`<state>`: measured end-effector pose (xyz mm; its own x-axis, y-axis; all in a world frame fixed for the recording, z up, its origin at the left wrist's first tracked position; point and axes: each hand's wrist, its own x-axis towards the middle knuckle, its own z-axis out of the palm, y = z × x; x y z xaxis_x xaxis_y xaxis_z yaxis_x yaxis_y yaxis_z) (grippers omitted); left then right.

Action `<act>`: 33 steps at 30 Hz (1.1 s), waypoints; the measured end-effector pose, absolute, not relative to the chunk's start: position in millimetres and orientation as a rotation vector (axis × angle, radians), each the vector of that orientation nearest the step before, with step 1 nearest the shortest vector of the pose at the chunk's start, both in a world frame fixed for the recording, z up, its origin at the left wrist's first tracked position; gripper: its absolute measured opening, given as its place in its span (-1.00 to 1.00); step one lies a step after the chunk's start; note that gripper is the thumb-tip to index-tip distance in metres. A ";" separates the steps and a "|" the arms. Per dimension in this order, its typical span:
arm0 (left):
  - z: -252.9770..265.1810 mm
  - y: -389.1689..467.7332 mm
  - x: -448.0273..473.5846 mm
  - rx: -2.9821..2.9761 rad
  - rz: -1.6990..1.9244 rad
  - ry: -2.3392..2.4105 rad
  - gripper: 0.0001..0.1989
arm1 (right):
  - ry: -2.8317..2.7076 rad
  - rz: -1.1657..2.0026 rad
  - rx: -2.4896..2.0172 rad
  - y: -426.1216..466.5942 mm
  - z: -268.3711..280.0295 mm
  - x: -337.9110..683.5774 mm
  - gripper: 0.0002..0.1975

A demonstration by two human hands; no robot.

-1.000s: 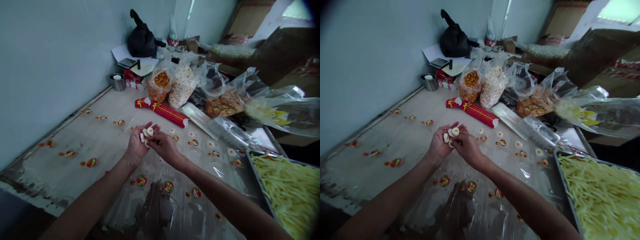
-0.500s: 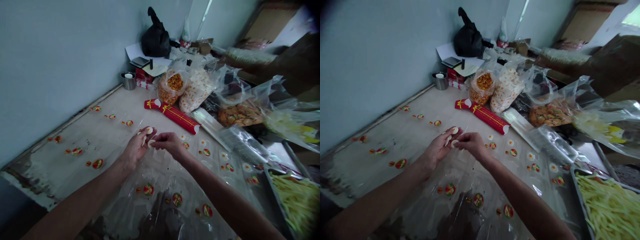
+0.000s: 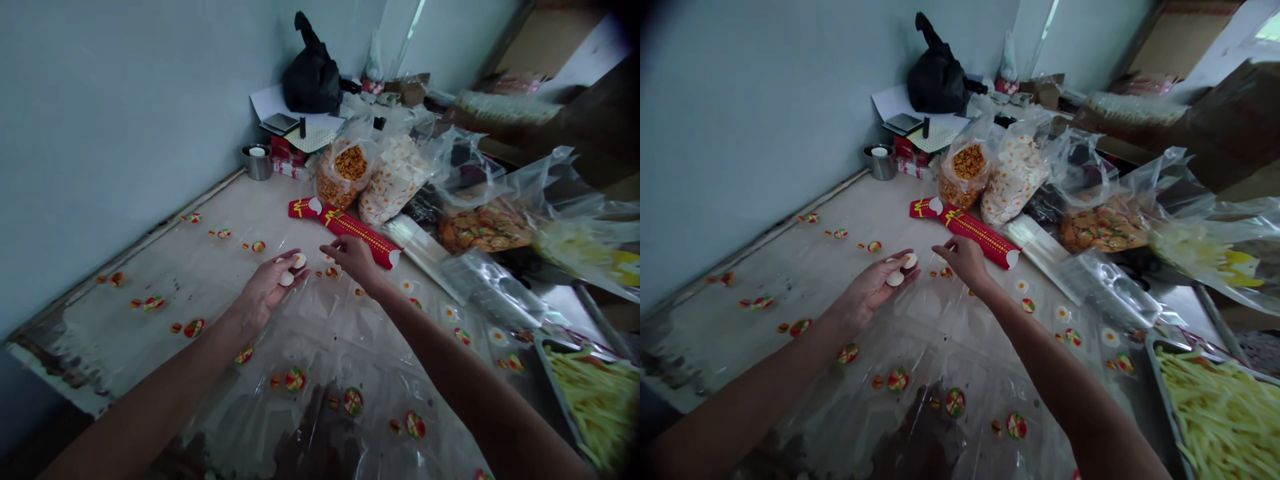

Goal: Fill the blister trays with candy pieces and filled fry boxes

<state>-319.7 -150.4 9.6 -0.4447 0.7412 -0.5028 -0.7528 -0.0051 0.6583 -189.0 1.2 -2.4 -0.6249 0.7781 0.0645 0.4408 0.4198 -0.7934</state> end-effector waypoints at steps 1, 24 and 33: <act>8.2 -150.1 -319.3 0.013 1.678 1.145 -0.86 | -2.262 1.162 -0.948 -7.1 3.7 -188.9 -0.68; 19.6 -180.5 -389.6 0.146 1.672 1.416 -0.72 | -2.286 1.480 -1.211 24.3 10.7 -270.5 -0.85; 14.8 -170.0 -384.8 0.034 1.752 1.430 -0.76 | -2.274 1.368 -1.118 16.5 4.0 -276.6 -0.95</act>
<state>-384.8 -170.0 14.8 -0.6370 0.6127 -0.4678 -0.5812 0.0170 0.8136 -276.6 16.5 4.0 -0.6696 0.7256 -0.1586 0.4801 0.2599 -0.8378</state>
